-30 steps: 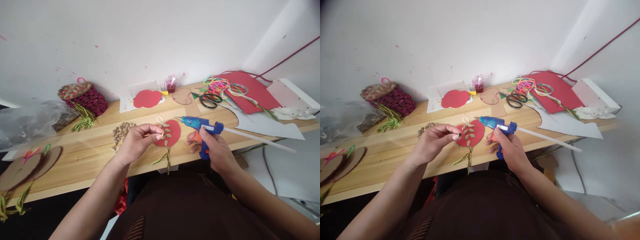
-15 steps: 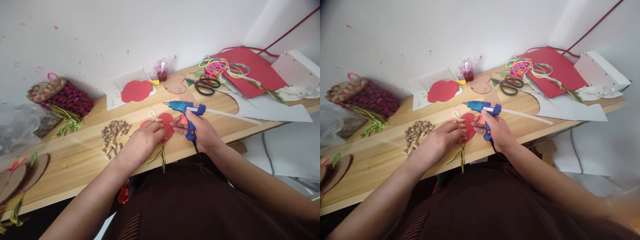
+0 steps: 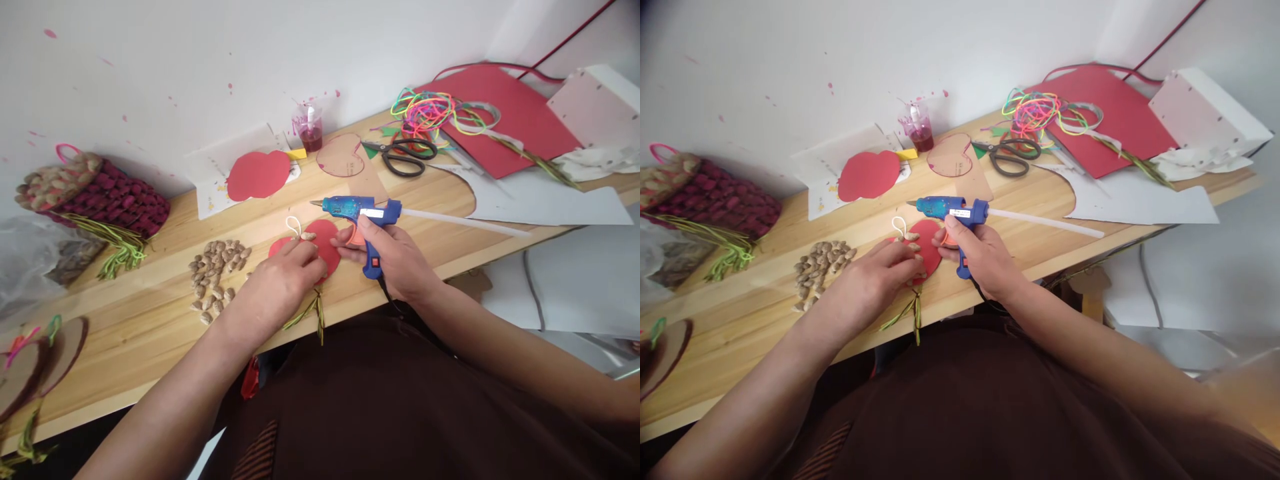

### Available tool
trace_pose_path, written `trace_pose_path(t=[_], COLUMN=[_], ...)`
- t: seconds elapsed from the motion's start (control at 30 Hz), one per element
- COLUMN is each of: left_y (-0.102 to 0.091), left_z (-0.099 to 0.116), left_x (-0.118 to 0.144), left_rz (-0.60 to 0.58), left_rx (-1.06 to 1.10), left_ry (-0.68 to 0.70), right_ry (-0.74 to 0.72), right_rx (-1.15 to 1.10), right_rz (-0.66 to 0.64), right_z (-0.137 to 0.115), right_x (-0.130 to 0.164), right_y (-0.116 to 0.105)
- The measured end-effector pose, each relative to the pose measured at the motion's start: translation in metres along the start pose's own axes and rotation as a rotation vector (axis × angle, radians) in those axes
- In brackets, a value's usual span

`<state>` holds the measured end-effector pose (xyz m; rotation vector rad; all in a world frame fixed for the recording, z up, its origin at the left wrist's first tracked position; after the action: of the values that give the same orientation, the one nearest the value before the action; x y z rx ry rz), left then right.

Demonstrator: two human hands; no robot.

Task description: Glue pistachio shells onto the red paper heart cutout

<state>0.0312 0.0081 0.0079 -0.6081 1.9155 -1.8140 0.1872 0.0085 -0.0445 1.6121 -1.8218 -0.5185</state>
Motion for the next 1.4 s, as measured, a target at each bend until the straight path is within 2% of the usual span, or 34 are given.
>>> trace_pose_path(t=[0.23, 0.4, 0.73, 0.9, 1.07, 1.4], left_y=[0.000, -0.002, 0.001, -0.004, -0.009, -0.001], left_z=[-0.001, 0.002, 0.002, -0.003, -0.012, -0.012], left_x=[-0.002, -0.002, 0.001, 0.004, 0.009, 0.006], left_rz=[0.050, 0.021, 0.047, 0.157, 0.322, 0.353], left_rx=[0.087, 0.002, -0.085, 0.070, 0.182, 0.262], left_ry=[-0.021, -0.017, 0.014, 0.014, -0.083, -0.100], right_ry=[-0.007, -0.021, -0.029, -0.032, -0.028, -0.017], right_rx=[0.001, -0.006, -0.012, -0.005, 0.007, 0.012], right_rz=[-0.009, -0.008, -0.010, 0.005, 0.000, 0.007], right_z=[0.001, 0.001, 0.000, 0.000, -0.001, -0.001], right_x=[0.000, -0.001, -0.001, -0.001, 0.001, 0.001], right_y=[-0.001, -0.002, -0.001, -0.001, 0.000, 0.000])
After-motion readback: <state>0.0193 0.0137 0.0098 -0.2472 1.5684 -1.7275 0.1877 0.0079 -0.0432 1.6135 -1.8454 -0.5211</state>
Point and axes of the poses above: each hand's wrist, its own x-axis away from the middle knuckle, its own y-axis out of the palm, z = x × y, the point moved 6 cm from there along -x, towards the middle knuckle, and after that the axes turned 15 degrees about -x, right-handed, at the moved point
